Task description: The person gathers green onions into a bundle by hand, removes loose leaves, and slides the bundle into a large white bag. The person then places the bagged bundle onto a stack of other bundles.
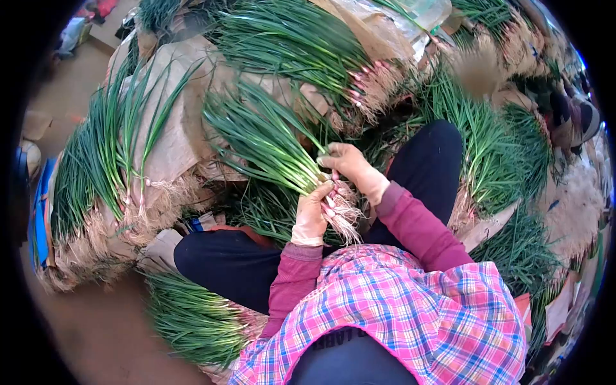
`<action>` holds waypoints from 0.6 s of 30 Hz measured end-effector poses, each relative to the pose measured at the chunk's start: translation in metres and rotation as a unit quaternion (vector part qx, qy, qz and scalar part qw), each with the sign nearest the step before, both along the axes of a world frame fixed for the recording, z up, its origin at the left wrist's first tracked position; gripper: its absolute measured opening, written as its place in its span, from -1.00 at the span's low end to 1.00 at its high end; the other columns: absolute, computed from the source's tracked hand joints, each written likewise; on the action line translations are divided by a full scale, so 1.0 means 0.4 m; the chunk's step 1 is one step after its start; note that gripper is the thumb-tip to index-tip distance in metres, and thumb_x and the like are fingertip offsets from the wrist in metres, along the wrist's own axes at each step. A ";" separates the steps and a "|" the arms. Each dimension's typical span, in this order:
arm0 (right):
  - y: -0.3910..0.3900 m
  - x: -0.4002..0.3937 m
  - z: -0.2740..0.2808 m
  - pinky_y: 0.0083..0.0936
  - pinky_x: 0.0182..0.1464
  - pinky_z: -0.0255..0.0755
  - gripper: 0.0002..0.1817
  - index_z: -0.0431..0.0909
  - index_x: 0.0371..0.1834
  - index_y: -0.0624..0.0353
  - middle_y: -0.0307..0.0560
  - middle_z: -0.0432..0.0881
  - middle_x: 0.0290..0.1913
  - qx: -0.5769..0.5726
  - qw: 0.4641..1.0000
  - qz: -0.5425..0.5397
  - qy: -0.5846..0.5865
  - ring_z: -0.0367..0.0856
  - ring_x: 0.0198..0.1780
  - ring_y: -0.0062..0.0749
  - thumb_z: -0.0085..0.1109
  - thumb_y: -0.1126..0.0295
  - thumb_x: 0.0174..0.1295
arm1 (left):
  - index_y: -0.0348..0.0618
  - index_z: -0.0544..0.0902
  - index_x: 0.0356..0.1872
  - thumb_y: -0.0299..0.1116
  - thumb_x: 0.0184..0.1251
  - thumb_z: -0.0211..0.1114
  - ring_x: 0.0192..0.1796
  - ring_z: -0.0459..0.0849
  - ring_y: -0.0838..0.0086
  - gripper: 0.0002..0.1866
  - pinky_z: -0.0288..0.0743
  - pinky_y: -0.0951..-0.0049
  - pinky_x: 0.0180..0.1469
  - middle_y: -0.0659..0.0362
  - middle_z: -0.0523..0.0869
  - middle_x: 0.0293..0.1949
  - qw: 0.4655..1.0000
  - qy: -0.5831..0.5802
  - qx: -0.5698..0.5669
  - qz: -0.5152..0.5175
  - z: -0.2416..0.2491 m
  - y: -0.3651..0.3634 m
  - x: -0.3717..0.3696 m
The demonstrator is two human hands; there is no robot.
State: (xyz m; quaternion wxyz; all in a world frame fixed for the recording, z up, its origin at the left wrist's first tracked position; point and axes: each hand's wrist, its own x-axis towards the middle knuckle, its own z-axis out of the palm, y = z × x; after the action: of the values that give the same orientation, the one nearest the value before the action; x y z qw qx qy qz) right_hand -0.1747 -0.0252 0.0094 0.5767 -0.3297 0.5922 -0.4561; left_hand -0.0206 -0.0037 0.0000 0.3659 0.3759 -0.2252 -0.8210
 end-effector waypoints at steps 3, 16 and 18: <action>-0.014 0.013 0.030 -0.68 -0.61 0.28 -0.75 0.59 -0.17 0.31 -0.24 0.62 -0.45 -0.007 0.997 -0.017 -0.070 0.42 -0.67 -0.66 0.33 0.36 0.21 | -0.28 0.59 -0.13 -0.61 0.25 0.25 -0.37 0.64 0.52 -0.82 0.52 0.59 -0.36 0.18 0.67 -0.35 1.000 0.024 0.012 0.006 0.017 0.007 0.006; -0.041 0.003 -0.073 -0.80 -0.53 0.26 -0.79 0.60 -0.25 0.26 -0.33 0.53 -0.45 -0.001 0.971 -0.119 -0.208 0.38 -0.53 -0.76 0.14 0.31 0.36 | -0.40 0.54 0.03 -0.54 0.23 0.24 -0.31 0.63 0.52 -0.66 0.59 0.54 -0.10 0.03 0.70 -0.21 0.988 0.140 0.021 0.061 0.071 0.007 0.043; -0.026 0.008 -0.065 -0.68 -0.44 0.40 -0.73 0.64 -0.23 0.24 -0.29 0.59 -0.40 0.068 0.990 0.118 0.025 0.52 -0.43 -0.70 0.24 0.21 0.30 | -0.34 0.47 0.15 -0.53 0.25 0.23 -0.19 0.63 0.52 -0.58 0.60 0.45 -0.01 0.08 0.66 -0.16 0.977 0.211 0.008 0.033 0.077 -0.006 0.061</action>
State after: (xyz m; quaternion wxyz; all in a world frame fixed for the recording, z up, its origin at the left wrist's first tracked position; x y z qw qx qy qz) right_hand -0.1716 -0.0355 -0.0164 0.6325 -0.3684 0.5934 -0.3349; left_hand 0.0039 -0.0061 0.0307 0.4292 0.2043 -0.1234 -0.8711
